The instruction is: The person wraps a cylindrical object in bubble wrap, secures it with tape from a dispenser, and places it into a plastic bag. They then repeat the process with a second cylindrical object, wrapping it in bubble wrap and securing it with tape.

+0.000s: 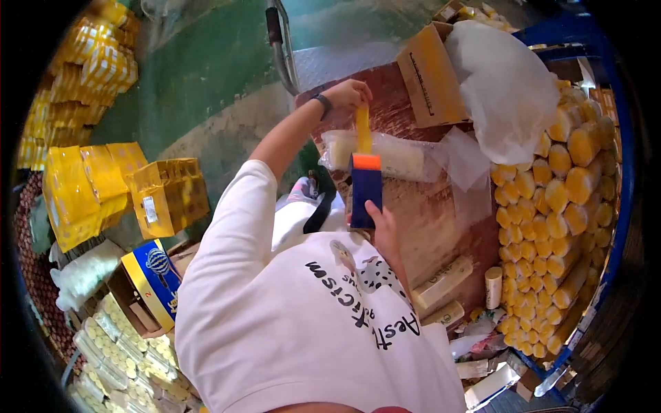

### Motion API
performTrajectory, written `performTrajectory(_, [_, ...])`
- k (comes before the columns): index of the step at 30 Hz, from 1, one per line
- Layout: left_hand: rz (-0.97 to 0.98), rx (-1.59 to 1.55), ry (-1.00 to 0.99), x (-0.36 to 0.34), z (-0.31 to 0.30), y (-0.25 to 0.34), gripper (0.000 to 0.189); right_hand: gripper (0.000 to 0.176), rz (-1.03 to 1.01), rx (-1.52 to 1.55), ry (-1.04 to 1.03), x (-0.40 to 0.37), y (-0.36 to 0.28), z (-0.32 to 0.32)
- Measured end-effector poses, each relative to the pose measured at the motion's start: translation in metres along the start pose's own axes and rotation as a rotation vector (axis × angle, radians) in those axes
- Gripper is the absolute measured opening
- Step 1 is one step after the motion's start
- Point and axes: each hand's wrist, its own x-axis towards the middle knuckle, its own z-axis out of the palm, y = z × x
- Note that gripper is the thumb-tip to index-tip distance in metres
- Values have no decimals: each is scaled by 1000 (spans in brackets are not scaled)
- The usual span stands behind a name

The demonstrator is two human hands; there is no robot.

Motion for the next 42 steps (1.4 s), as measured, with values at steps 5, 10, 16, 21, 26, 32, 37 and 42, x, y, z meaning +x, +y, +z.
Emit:
performTrajectory(5, [-108, -18, -41, -23, 9, -19, 22, 35, 133, 117, 23, -14, 16, 6])
performTrajectory(10, [-144, -61, -52, -45, 26, -14, 20, 30, 212, 148, 60, -32, 22, 5])
performTrajectory(16, [-35, -36, -37, -51, 43, 1, 21, 35, 147, 107, 111, -59, 21, 1])
performTrajectory(21, [263, 62, -35, -47, 32, 66, 22, 36, -23, 23, 90, -65, 8, 6])
performTrajectory(26, [506, 585, -16, -14, -12, 96, 26, 32, -92, -20, 82, -22, -17, 42])
performTrajectory(32, [-78, 139, 28, -3, -33, 18, 25, 30, -54, 99, 46, 9, -5, 40])
performTrajectory(37, [-73, 51, -118, -11, -5, -26, 22, 28, 19, 16, 66, -14, 22, 23])
performTrajectory(42, [-193, -49, -129, -31, 15, -47, 19, 29, 63, 69, 102, -16, 49, 18])
